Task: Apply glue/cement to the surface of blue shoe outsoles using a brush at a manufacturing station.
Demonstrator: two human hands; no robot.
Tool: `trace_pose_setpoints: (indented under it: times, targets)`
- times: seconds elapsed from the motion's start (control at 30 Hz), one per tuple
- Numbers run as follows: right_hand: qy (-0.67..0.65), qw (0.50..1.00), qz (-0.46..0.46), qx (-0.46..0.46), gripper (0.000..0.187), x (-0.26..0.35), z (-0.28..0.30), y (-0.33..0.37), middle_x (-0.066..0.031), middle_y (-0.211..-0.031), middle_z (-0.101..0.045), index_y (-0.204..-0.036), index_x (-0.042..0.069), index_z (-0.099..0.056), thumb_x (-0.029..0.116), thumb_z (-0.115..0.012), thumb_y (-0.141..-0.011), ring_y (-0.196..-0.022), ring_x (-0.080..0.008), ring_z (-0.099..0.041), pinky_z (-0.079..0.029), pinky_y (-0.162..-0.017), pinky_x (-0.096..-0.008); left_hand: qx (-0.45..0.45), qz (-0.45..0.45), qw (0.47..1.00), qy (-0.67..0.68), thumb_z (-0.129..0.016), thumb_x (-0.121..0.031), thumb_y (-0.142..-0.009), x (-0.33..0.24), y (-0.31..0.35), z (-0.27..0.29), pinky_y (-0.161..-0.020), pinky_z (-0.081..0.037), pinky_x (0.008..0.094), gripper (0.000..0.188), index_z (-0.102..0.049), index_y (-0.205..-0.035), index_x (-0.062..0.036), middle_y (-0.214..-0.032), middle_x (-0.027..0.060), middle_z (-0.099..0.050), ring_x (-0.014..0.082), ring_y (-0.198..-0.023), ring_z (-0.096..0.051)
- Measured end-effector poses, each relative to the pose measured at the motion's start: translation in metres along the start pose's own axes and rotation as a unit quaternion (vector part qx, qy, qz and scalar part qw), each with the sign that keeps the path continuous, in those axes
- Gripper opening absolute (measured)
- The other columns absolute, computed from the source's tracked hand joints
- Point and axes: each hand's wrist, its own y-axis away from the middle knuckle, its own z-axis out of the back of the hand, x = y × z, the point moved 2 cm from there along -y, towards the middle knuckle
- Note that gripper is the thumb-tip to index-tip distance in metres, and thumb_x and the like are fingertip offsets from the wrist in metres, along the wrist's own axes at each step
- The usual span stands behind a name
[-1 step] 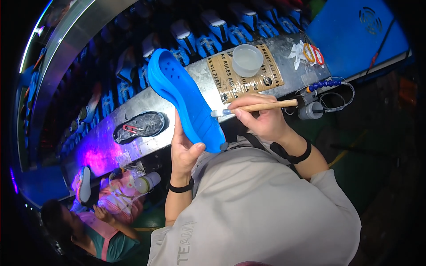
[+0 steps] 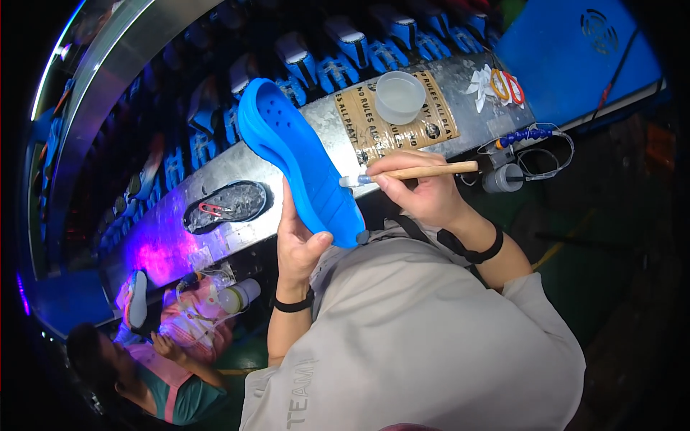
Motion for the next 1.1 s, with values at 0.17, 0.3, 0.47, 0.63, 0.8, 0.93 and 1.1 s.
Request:
trace_pose_setpoints:
  times: [0.17,0.3,0.47,0.63,0.8,0.93,1.1]
  targets:
    - [0.027,0.999,0.025,0.032,0.006,-0.002,-0.006,0.005,-0.0081,-0.08,-0.069,-0.087,0.001,-0.07,0.007,-0.067,-0.084,-0.067,-0.0184,-0.062,-0.049,-0.061,-0.032,-0.024,-0.029,0.999,-0.03,-0.082,-0.028,-0.078,-0.002,0.001,0.001,-0.107,-0.045,0.0474,0.107,-0.015,-0.16,-0.0098,-0.144,0.0162,-0.047,0.0331,-0.126,-0.056]
    - [0.027,0.997,0.031,0.063,0.004,-0.003,-0.006,0.006,-0.0067,-0.078,-0.068,-0.085,0.002,-0.07,0.005,-0.067,-0.084,-0.06,-0.0164,-0.055,-0.045,-0.056,-0.0306,-0.018,-0.028,0.999,-0.032,-0.081,-0.029,-0.08,-0.002,-0.006,0.0,-0.107,-0.045,0.0472,0.106,-0.014,-0.16,-0.0101,-0.144,0.0162,-0.048,0.0328,-0.125,-0.056]
    - [0.007,0.999,0.033,0.038,0.007,0.01,0.0,0.002,-0.0083,-0.082,-0.068,-0.09,0.0,-0.07,0.005,-0.067,-0.085,-0.066,-0.015,-0.06,-0.047,-0.059,-0.0286,-0.028,-0.034,0.999,-0.032,-0.08,-0.038,-0.081,-0.007,-0.003,0.008,-0.104,-0.047,0.0473,0.105,-0.016,-0.158,-0.0062,-0.141,0.0168,-0.049,0.0339,-0.124,-0.056]
    - [-0.125,0.984,-0.069,-0.102,0.014,-0.017,0.015,0.017,-0.0071,-0.089,-0.067,-0.099,-0.002,-0.07,0.005,-0.06,-0.092,-0.077,-0.0108,-0.06,-0.048,-0.068,-0.0252,0.05,0.077,0.99,0.104,-0.074,-0.049,-0.081,-0.008,-0.011,0.015,-0.093,-0.052,0.0449,0.1,-0.025,-0.152,0.0022,-0.134,0.0214,-0.054,0.036,-0.117,-0.061]
    - [-0.186,0.969,-0.047,-0.158,0.017,-0.027,0.026,0.028,-0.0041,-0.085,-0.063,-0.106,-0.003,-0.066,0.008,-0.057,-0.096,-0.074,-0.0078,-0.055,-0.045,-0.068,-0.021,0.196,0.129,0.967,0.095,-0.08,-0.051,-0.074,-0.093,-0.037,0.005,-0.098,-0.052,0.0546,0.108,-0.026,-0.153,0.0003,-0.135,0.0215,-0.055,0.0371,-0.115,-0.063]
    - [-0.164,0.971,-0.069,-0.16,0.016,-0.027,0.02,0.031,-0.0028,-0.082,-0.062,-0.104,-0.002,-0.066,0.009,-0.058,-0.097,-0.072,-0.0067,-0.054,-0.041,-0.064,-0.0198,0.204,-0.162,0.965,-0.009,-0.059,-0.057,-0.09,-0.216,-0.123,-0.009,-0.087,-0.056,0.0406,0.08,-0.046,-0.138,0.0059,-0.119,0.0233,-0.064,0.033,-0.107,-0.066]
    - [-0.139,0.98,-0.059,-0.134,0.015,-0.014,0.014,0.032,-0.0047,-0.084,-0.062,-0.103,-0.003,-0.066,0.007,-0.057,-0.096,-0.074,-0.0081,-0.056,-0.043,-0.066,-0.0204,0.051,-0.213,0.973,0.068,-0.057,-0.036,-0.101,-0.325,-0.236,0.038,-0.111,-0.044,0.0491,0.075,-0.017,-0.15,0.0043,-0.146,0.0384,-0.033,0.0528,-0.13,-0.046]
